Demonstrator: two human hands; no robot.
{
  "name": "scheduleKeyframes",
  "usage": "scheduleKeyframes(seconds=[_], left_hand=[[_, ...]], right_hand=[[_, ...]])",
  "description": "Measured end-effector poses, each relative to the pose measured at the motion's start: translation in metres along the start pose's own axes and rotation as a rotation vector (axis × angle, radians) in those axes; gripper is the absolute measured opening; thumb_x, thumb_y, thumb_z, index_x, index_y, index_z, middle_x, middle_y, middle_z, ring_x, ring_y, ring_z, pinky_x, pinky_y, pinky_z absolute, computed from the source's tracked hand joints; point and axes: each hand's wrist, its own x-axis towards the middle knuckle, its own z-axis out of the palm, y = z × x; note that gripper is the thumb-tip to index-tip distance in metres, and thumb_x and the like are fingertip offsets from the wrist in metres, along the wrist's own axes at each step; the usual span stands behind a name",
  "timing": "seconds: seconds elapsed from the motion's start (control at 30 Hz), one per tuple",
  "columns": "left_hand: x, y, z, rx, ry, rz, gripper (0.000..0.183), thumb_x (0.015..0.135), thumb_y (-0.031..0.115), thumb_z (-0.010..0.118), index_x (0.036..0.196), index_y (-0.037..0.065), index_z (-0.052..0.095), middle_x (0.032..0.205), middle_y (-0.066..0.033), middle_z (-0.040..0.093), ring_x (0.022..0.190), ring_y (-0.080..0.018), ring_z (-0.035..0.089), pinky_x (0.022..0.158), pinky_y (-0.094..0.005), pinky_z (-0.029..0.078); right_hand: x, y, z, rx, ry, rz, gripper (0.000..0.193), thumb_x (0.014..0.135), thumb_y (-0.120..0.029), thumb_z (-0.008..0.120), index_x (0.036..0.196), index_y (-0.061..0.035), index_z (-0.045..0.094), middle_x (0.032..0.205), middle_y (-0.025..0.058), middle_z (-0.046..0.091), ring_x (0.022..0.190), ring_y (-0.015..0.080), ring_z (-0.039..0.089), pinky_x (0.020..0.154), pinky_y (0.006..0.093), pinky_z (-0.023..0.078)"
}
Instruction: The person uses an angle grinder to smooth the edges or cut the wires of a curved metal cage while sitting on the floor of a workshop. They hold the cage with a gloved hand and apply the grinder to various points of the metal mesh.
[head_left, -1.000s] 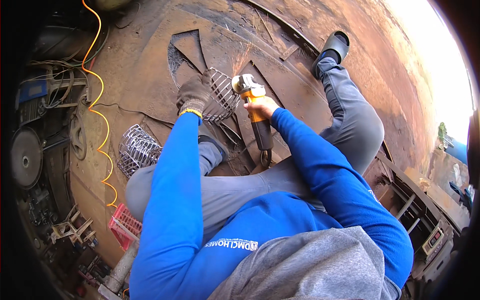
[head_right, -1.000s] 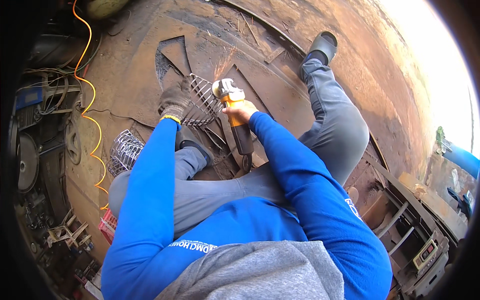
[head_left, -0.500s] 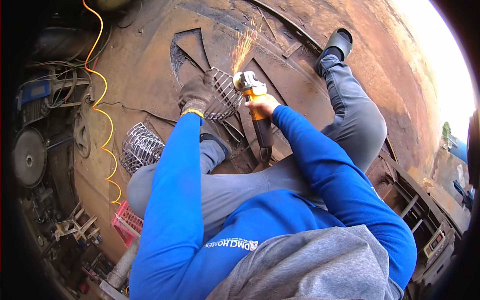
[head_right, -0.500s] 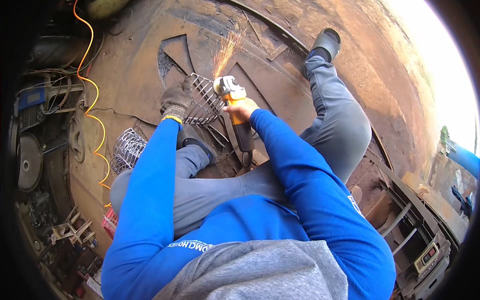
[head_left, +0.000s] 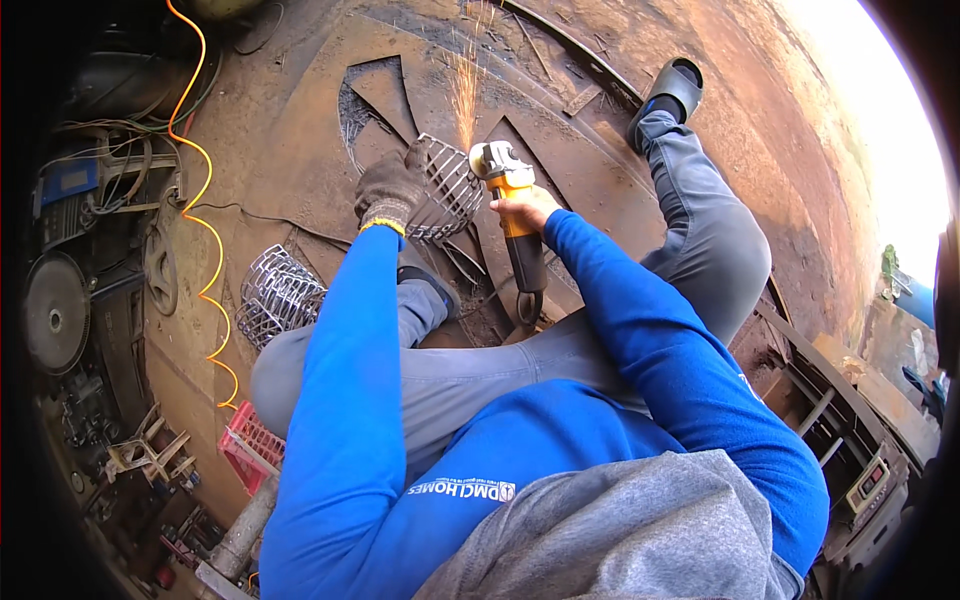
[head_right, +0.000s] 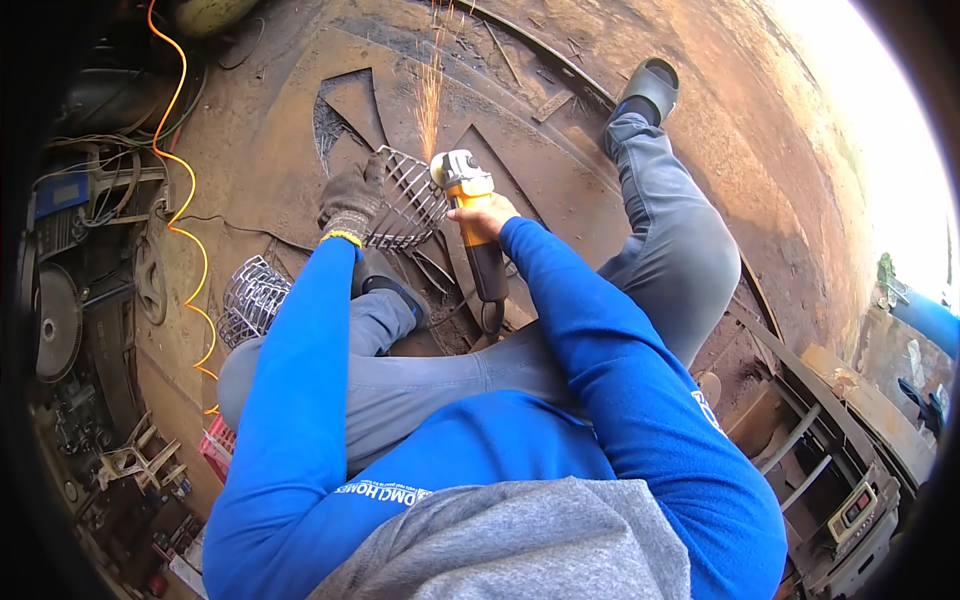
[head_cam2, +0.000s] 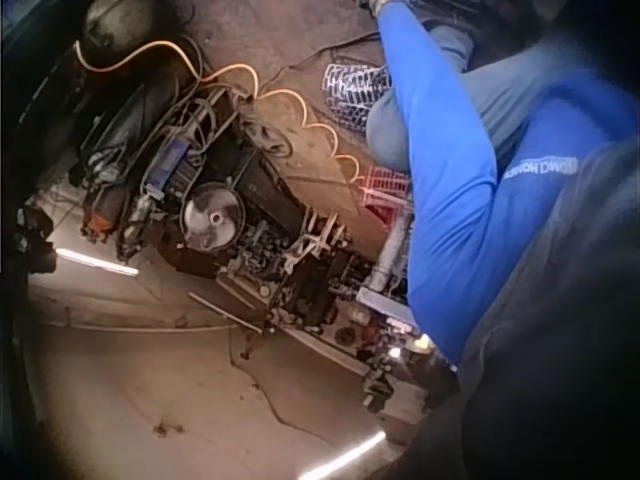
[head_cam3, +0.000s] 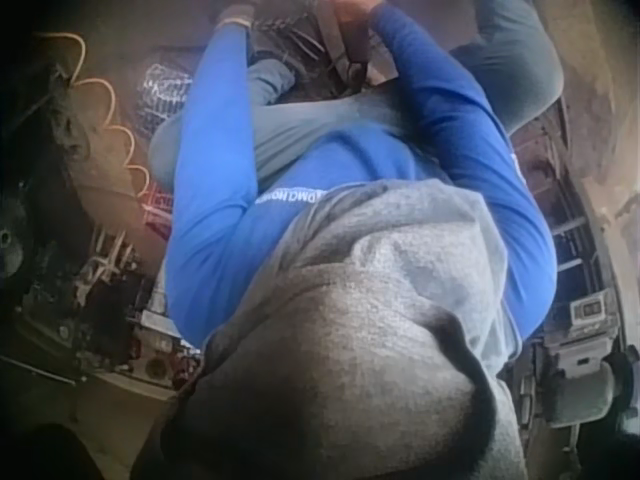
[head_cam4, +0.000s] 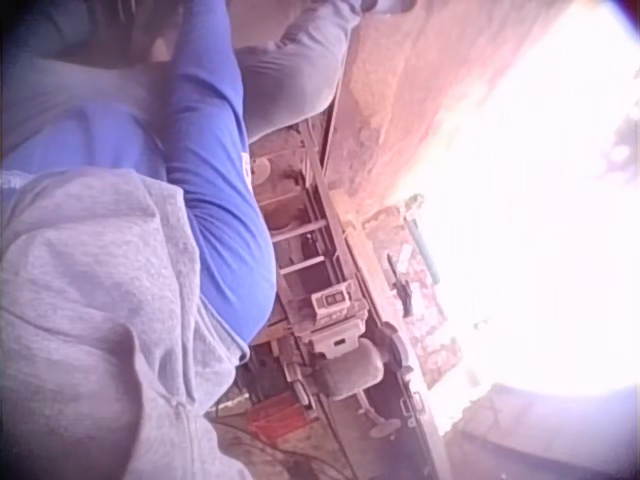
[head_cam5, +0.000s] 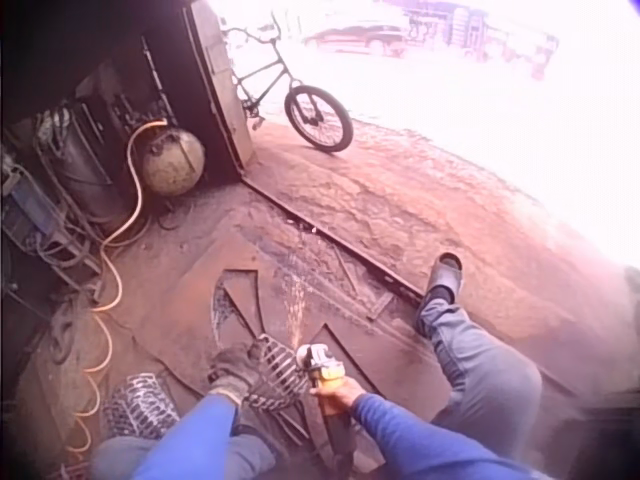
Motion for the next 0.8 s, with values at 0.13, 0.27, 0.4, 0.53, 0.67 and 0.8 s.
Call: scheduleKeyframes(seconds=[0.13, 0.27, 0.4, 0.53, 0.67, 0.8], left_hand=[[0.002, -0.002, 0.002, 0.009, 0.005, 0.008, 0.077, 0.1, 0.071, 0.031, 0.117, 0.007, 0.071, 0.118, -0.0258, 0.069, 0.112, -0.0461, 0.064, 0.097, -0.0542, 0.049], [-0.005, -0.001, -0.003, -0.013, 0.006, -0.016, 0.077, 0.1, 0.071, 0.031, 0.113, 0.006, 0.071, 0.116, -0.0258, 0.069, 0.111, -0.0461, 0.065, 0.096, -0.0538, 0.05], [-0.009, 0.001, -0.006, -0.008, 0.009, -0.003, 0.077, 0.099, 0.072, 0.031, 0.109, 0.007, 0.071, 0.114, -0.026, 0.07, 0.11, -0.0466, 0.065, 0.096, -0.0544, 0.05], [-0.012, 0.006, -0.01, -0.043, -0.005, -0.002, 0.078, 0.099, 0.073, 0.031, 0.108, 0.007, 0.071, 0.112, -0.026, 0.07, 0.109, -0.0469, 0.065, 0.094, -0.0547, 0.05], [-0.009, 0.0, -0.005, -0.078, 0.018, 0.012, 0.078, 0.099, 0.072, 0.031, 0.107, 0.006, 0.071, 0.111, -0.0261, 0.07, 0.107, -0.0468, 0.065, 0.093, -0.0545, 0.05], [-0.004, -0.002, 0.0, -0.042, 0.04, 0.019, 0.076, 0.099, 0.072, 0.032, 0.107, 0.007, 0.072, 0.112, -0.026, 0.07, 0.107, -0.0466, 0.066, 0.093, -0.0543, 0.05]], right_hand=[[0.001, -0.002, -0.003, 0.031, -0.037, -0.034, 0.052, 0.076, -0.031, 0.087, 0.116, -0.0071, 0.063, 0.097, 0.0061, 0.068, 0.085, 0.0193, 0.066, 0.081, 0.0373, 0.054], [-0.006, -0.009, 0.001, 0.102, -0.039, -0.05, 0.052, 0.076, -0.032, 0.087, 0.116, -0.0076, 0.063, 0.098, 0.0057, 0.068, 0.086, 0.0191, 0.066, 0.081, 0.037, 0.054], [-0.004, -0.012, 0.002, 0.1, -0.011, -0.047, 0.053, 0.076, -0.031, 0.087, 0.118, -0.0077, 0.064, 0.098, 0.0056, 0.067, 0.087, 0.0194, 0.066, 0.082, 0.0369, 0.053], [-0.002, -0.007, 0.001, 0.16, -0.043, -0.051, 0.055, 0.074, -0.03, 0.088, 0.118, -0.0075, 0.064, 0.1, 0.0054, 0.068, 0.088, 0.0196, 0.066, 0.083, 0.0372, 0.053], [-0.005, -0.01, 0.005, 0.12, -0.055, -0.027, 0.056, 0.073, -0.029, 0.089, 0.118, -0.0074, 0.064, 0.101, 0.0054, 0.068, 0.09, 0.0197, 0.066, 0.083, 0.0376, 0.053], [-0.005, -0.009, 0.003, 0.102, -0.013, -0.019, 0.056, 0.073, -0.028, 0.089, 0.118, -0.0077, 0.064, 0.101, 0.0055, 0.068, 0.089, 0.0196, 0.065, 0.083, 0.0377, 0.053]])
